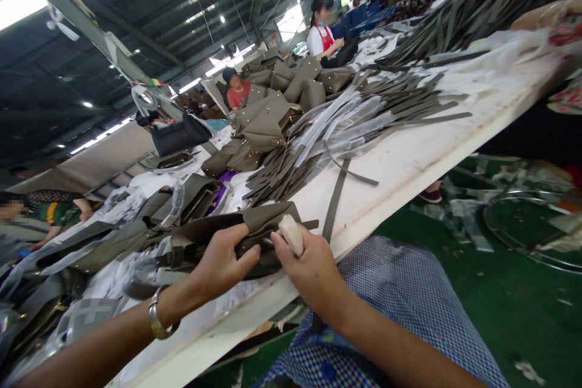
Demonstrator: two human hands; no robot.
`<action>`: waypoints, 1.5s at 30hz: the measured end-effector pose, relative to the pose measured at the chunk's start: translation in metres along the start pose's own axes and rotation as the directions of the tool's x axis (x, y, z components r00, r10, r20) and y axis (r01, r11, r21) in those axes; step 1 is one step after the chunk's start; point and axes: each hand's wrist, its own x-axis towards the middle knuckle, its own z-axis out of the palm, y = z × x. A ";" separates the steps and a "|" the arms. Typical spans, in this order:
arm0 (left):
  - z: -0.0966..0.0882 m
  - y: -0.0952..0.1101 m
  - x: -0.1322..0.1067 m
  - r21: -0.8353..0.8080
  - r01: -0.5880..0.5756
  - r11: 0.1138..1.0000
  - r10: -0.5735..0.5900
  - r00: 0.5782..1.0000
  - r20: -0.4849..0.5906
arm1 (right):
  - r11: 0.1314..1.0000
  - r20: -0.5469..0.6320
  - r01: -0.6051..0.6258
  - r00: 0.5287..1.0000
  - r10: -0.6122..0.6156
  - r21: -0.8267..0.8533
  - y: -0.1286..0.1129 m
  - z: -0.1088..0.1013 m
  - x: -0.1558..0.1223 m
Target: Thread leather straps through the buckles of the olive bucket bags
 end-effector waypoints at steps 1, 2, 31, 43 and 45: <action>-0.002 -0.001 0.002 -0.093 0.024 0.995 -0.021 0.999 0.035 | 1.000 0.031 0.013 0.999 -0.012 -0.021 -0.001 -0.006 0.003; -0.005 -0.001 0.003 -0.185 0.043 0.982 -0.030 0.997 0.071 | 0.999 0.033 0.020 0.999 -0.019 -0.036 -0.002 -0.011 0.006; -0.007 -0.002 0.002 -0.501 0.254 0.827 -0.124 0.953 0.278 | 0.983 0.184 0.067 0.982 -0.035 -0.173 0.010 -0.020 0.029; -0.005 0.001 0.000 -0.474 0.277 0.836 -0.171 0.952 0.255 | 0.962 0.145 0.146 0.983 -0.115 -0.232 0.018 -0.017 0.022; -0.003 0.002 0.001 -0.459 0.290 0.840 -0.201 0.952 0.232 | 0.959 0.145 0.158 0.981 -0.126 -0.234 0.018 -0.015 0.022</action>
